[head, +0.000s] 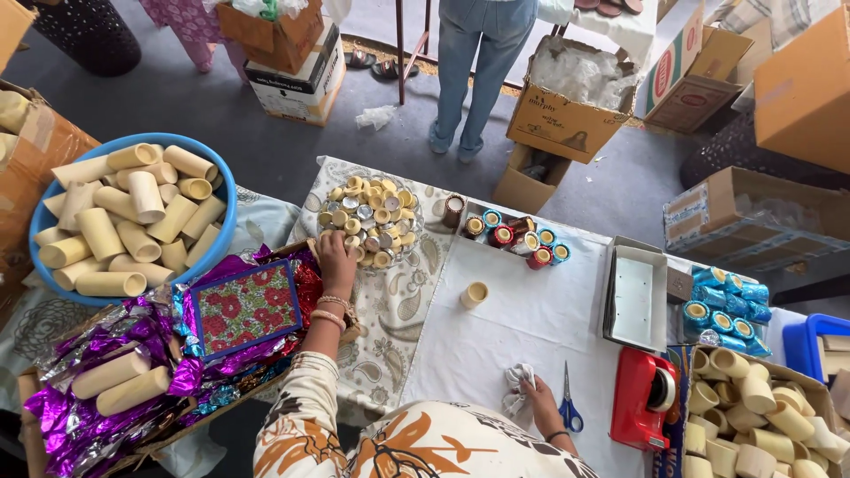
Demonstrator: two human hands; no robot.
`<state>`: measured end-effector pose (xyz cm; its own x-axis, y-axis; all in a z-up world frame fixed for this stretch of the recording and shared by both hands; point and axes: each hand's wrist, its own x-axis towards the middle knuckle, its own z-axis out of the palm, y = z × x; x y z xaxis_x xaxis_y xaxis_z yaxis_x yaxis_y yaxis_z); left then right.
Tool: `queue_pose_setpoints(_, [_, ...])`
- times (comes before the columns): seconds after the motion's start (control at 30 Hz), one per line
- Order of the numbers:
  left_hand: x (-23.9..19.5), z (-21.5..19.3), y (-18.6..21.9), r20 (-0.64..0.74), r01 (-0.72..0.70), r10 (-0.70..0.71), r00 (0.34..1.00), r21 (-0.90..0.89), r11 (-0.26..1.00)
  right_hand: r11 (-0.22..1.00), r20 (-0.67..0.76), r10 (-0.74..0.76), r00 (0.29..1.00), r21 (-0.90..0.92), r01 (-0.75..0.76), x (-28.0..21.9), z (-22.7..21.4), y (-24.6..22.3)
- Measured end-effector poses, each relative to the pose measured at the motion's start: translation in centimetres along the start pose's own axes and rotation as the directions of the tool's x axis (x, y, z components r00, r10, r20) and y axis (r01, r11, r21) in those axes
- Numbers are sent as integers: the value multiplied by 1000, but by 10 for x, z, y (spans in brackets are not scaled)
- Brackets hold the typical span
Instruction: The person wipes a small cylindrical object with a cloth, then cuts a piece of shiny purple foil using scissors. They wrap the foil around the cylinder, folding and tucking the edges by hand to create a finished wrapped item.
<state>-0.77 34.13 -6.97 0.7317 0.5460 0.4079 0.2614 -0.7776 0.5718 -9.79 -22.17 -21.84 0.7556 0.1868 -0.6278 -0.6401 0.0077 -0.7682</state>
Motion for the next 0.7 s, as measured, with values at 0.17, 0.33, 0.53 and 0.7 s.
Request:
queue_pose_setpoints(0.17, [11, -5, -2, 154, 38, -43, 987, 30, 999, 998, -46, -57, 997, -28, 56, 16, -8, 22])
queue_pose_setpoints(0.33, [15, 1, -13, 223, 66, -65, 973, 4, 998, 998, -70, -50, 996, 20, 52, 6, 0, 14])
queue_pose_setpoints(0.53, [21, 0, -4, 66, -12, 16, 998, -57, 998, 996, -94, -83, 992, 30, 86, -2, 5, 10])
queue_pose_setpoints(0.7, [10, 2, 23, 129, -70, 95, 987, -187, 980, 993, -71, -114, 991, 0, 115, 3, -3, 20])
